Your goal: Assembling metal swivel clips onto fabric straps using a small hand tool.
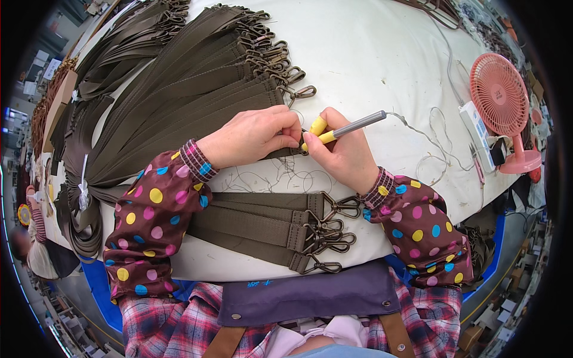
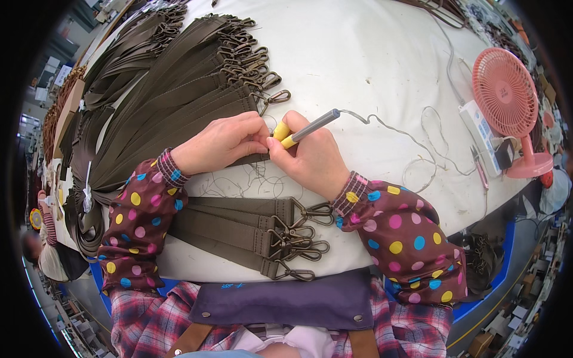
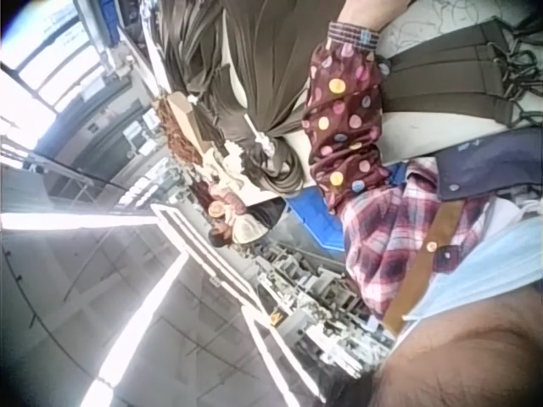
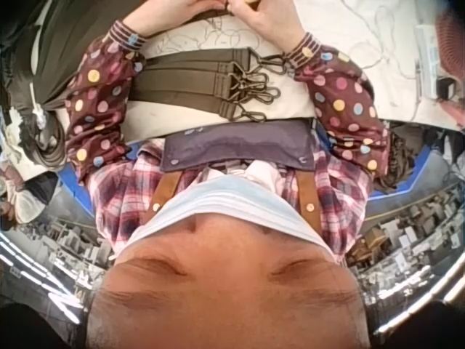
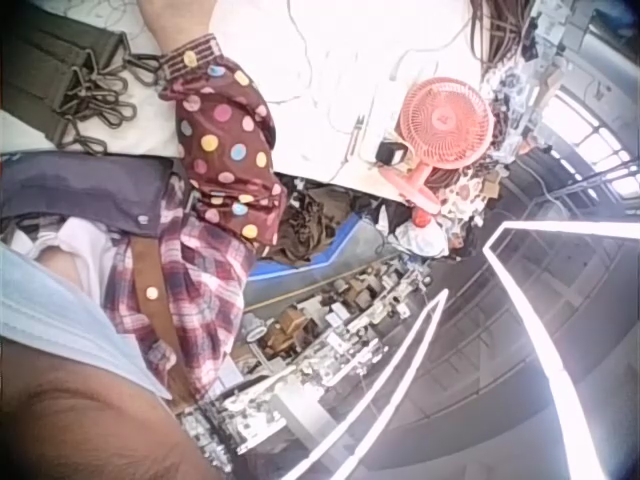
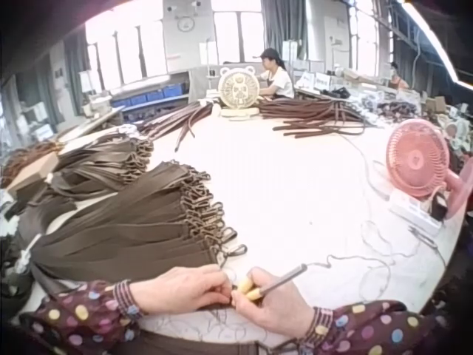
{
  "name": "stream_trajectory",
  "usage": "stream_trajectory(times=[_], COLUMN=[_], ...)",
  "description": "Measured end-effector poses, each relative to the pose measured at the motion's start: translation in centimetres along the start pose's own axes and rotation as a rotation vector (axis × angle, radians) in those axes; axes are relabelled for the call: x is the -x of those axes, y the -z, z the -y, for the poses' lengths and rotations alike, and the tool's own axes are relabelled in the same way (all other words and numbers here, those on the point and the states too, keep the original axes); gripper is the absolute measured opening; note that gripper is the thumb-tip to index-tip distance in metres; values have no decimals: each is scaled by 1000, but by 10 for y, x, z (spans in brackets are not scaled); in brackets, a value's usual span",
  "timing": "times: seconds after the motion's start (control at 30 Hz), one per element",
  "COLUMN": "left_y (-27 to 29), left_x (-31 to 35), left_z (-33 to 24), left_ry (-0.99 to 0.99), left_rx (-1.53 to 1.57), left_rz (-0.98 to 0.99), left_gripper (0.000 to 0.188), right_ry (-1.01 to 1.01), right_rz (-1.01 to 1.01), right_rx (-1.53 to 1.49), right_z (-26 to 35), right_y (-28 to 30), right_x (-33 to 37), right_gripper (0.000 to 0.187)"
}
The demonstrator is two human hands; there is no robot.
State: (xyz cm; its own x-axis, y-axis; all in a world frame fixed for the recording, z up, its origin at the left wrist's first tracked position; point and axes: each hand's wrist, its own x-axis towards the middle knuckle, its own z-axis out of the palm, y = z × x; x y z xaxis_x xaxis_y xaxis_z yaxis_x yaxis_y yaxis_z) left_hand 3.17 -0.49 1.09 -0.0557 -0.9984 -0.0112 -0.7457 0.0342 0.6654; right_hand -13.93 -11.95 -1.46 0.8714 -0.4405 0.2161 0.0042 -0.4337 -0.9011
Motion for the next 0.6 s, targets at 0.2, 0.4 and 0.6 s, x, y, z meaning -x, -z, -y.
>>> stream_trajectory(times=[0.2, 0.4, 0.6], left_y=[2, 5, 3], left_x=[0, 3, 3], left_z=[3, 3, 3], left_ry=[116, 203, 203], left_rx=[181, 257, 257], left_rz=[-77, -67, -78], left_gripper=[9, 9, 10], right_ry=[14, -16, 3], right_rz=[-58, -47, -35], right_rx=[-63, -60, -28], right_z=[0, 4, 0], right_y=[-2, -2, -4], right_x=[-2, -9, -11], right_gripper=[21, 20, 21])
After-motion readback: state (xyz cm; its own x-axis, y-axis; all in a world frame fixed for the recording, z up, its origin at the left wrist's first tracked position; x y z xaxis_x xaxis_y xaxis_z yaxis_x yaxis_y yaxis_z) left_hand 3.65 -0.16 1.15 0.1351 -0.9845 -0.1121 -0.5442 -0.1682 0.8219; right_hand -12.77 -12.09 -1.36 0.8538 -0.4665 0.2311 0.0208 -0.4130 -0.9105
